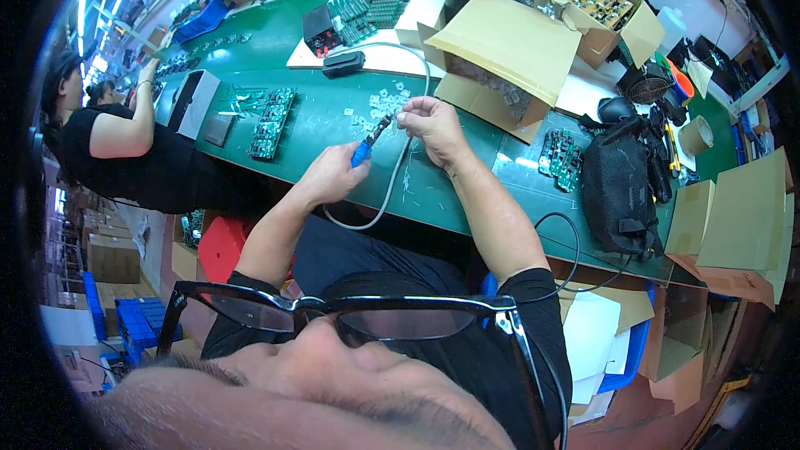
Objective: The person repeatedly retrieves plastic components from a cardboard box and trims them using wire cutters.
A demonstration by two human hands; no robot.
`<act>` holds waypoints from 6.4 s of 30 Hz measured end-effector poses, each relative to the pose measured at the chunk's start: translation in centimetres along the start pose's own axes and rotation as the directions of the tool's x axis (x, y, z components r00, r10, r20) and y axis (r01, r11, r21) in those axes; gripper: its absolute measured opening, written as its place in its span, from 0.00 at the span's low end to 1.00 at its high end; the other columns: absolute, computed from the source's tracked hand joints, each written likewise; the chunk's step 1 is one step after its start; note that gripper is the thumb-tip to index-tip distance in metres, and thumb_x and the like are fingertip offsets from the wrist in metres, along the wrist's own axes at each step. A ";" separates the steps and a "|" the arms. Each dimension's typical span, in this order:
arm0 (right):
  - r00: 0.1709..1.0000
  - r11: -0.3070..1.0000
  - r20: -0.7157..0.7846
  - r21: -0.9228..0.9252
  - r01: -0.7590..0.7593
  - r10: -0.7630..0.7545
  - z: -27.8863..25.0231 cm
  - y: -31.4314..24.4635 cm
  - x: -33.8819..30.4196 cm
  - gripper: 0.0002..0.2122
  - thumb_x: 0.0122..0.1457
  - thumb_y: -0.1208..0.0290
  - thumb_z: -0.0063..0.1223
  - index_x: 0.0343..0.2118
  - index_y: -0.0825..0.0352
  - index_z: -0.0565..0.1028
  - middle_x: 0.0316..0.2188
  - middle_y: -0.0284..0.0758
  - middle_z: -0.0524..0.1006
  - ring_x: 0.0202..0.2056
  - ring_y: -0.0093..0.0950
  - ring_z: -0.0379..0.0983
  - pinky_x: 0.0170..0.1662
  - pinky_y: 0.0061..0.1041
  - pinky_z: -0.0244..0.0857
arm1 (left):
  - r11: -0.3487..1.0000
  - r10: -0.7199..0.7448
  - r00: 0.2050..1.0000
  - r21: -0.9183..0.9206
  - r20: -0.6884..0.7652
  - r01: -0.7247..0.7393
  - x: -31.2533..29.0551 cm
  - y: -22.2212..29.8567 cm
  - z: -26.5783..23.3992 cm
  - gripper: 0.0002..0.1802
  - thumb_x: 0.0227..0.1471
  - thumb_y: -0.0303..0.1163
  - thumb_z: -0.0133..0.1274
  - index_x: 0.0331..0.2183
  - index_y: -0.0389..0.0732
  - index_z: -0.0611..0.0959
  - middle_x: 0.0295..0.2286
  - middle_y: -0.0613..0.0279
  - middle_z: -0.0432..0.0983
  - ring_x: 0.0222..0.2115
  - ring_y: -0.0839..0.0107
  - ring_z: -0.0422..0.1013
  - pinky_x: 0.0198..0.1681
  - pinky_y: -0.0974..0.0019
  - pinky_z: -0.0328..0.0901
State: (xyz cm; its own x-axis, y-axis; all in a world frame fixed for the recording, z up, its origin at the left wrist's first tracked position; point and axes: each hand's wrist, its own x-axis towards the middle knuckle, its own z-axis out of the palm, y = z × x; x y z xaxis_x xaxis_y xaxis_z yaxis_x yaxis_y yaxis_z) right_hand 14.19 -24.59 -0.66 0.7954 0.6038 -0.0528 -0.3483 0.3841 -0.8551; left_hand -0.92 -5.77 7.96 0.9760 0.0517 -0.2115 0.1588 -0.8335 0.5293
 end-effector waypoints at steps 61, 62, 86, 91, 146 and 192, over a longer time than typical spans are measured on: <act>0.705 0.025 -0.213 -0.963 -0.267 -0.676 -7.8 -3.3 2.4 0.12 0.59 0.71 0.57 0.46 0.62 0.81 0.46 0.45 0.82 0.49 0.47 0.79 0.53 0.43 0.73 | -0.173 0.474 0.838 -0.905 0.270 0.389 3.3 -9.4 4.4 0.40 0.56 0.37 0.53 0.64 0.25 0.67 0.47 0.46 0.78 0.47 0.52 0.77 0.62 0.45 0.65; 0.706 0.028 -0.214 -0.964 -0.265 -0.675 -7.7 -3.3 2.3 0.12 0.59 0.71 0.57 0.46 0.62 0.81 0.46 0.45 0.82 0.49 0.47 0.79 0.53 0.43 0.73 | -0.172 0.471 0.840 -0.905 0.271 0.389 3.3 -9.4 4.4 0.40 0.56 0.37 0.53 0.64 0.25 0.67 0.47 0.46 0.78 0.47 0.52 0.77 0.62 0.45 0.65; 0.978 0.985 -0.124 -0.061 0.161 -0.168 -2.2 -2.0 1.1 0.07 0.66 0.79 0.57 0.45 0.71 0.80 0.37 0.34 0.81 0.37 0.25 0.79 0.43 0.25 0.77 | -0.189 0.491 0.821 -0.885 0.290 0.426 3.7 -8.8 4.3 0.40 0.56 0.39 0.52 0.64 0.25 0.66 0.47 0.45 0.78 0.49 0.51 0.77 0.62 0.46 0.66; 0.999 0.983 -0.018 0.174 0.051 -0.049 -1.3 -2.5 0.3 0.07 0.65 0.79 0.59 0.45 0.68 0.77 0.38 0.34 0.80 0.37 0.26 0.80 0.41 0.25 0.76 | -0.194 0.468 0.839 -0.893 0.279 0.406 3.5 -8.9 4.6 0.40 0.56 0.39 0.53 0.64 0.25 0.66 0.48 0.45 0.78 0.49 0.51 0.77 0.62 0.46 0.66; 0.996 0.994 0.046 0.075 -0.077 0.074 -0.1 -1.2 -0.5 0.14 0.53 0.83 0.69 0.38 0.66 0.73 0.35 0.38 0.83 0.36 0.30 0.83 0.43 0.30 0.78 | 0.980 0.010 1.000 0.198 0.008 -0.011 -1.0 1.8 -1.3 0.17 0.58 0.39 0.55 0.36 0.32 0.81 0.29 0.33 0.79 0.37 0.32 0.74 0.43 0.40 0.68; 0.678 -0.046 -0.075 -0.986 -0.158 -0.731 -7.1 -2.5 2.5 0.11 0.60 0.71 0.56 0.44 0.63 0.84 0.46 0.41 0.82 0.52 0.43 0.76 0.56 0.40 0.71 | -0.170 0.456 0.855 -0.919 0.246 0.355 3.4 -8.2 5.0 0.42 0.54 0.40 0.54 0.65 0.27 0.66 0.47 0.48 0.78 0.48 0.54 0.76 0.61 0.46 0.66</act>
State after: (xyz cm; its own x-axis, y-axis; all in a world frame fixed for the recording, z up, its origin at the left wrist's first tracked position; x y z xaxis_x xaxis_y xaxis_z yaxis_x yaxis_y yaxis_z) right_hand 20.59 -28.95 -2.29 0.8311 0.0765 0.5509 0.3797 -0.8018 -0.4614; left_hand 0.36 -1.57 -1.23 0.8704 -0.4716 -0.1414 0.4567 0.6658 0.5900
